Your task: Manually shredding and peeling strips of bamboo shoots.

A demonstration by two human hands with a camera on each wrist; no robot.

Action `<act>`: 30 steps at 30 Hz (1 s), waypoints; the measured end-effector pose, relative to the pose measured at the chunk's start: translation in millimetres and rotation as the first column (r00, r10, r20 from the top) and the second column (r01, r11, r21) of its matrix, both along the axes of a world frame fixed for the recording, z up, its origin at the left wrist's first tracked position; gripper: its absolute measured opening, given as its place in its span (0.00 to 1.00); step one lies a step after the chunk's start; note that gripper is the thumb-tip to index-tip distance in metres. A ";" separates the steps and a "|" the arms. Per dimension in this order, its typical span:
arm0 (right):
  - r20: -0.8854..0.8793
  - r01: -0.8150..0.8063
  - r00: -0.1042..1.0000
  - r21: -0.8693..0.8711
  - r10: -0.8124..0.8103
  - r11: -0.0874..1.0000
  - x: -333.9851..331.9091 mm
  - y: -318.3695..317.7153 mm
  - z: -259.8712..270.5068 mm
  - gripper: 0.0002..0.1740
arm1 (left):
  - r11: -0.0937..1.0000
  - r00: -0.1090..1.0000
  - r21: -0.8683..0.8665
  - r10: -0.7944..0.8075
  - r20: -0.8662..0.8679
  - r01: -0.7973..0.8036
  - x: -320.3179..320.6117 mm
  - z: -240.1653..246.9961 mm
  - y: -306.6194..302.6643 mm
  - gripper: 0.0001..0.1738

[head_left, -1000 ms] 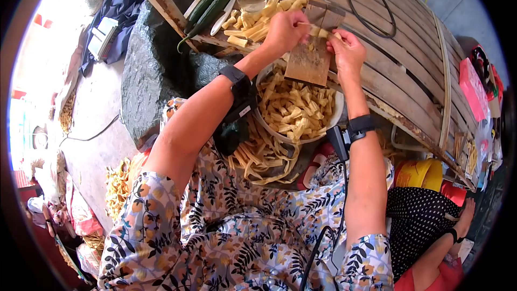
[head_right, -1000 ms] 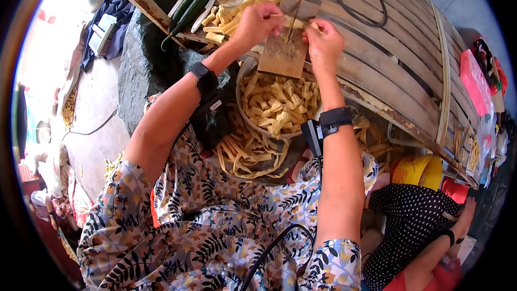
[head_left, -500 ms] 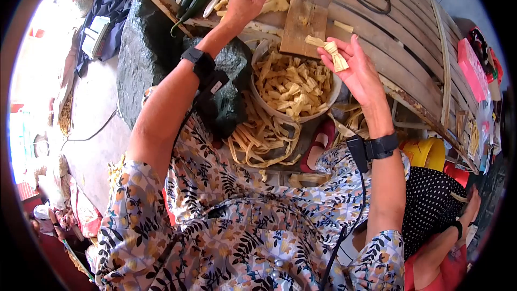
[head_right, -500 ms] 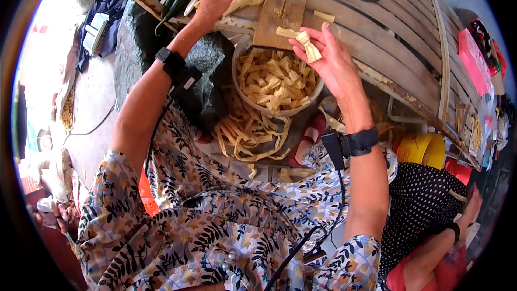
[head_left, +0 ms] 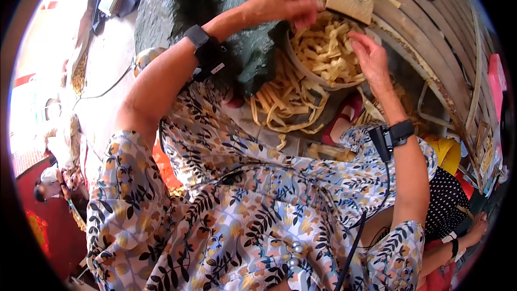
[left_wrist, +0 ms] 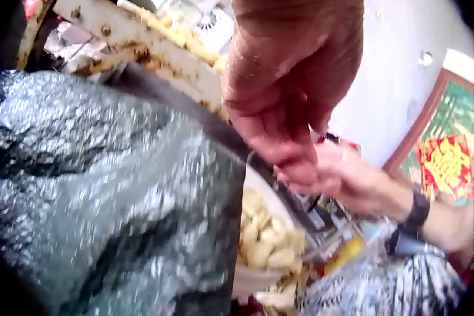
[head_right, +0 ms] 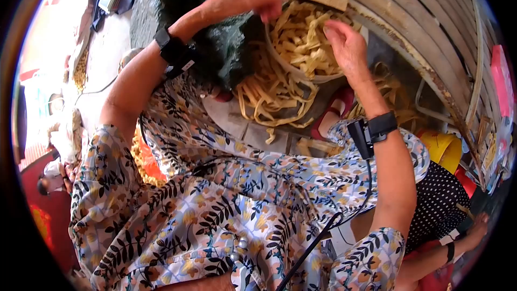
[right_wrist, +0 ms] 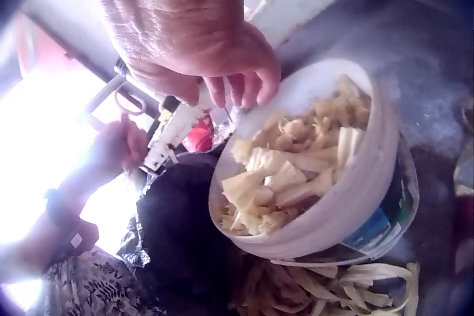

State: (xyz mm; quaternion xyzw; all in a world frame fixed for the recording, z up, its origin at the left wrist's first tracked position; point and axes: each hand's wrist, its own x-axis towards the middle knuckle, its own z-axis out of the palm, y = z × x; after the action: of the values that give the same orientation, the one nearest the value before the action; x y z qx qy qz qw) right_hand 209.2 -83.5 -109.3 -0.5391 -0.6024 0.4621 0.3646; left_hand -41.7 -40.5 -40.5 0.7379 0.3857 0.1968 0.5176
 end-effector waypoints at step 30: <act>-0.026 -0.332 0.943 0.008 0.332 0.943 -31.8 -2.4 44.6 0.08 | 0.509 0.208 0.255 0.149 -0.967 0.822 -39.3 -233.2 -104.2 0.17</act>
State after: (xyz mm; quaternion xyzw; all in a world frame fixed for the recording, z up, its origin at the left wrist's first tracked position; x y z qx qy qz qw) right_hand 177.4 -85.9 -64.7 -0.4230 -0.6806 0.5230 0.2904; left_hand -80.9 -144.8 -273.7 0.9125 0.2750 -0.2656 -0.1454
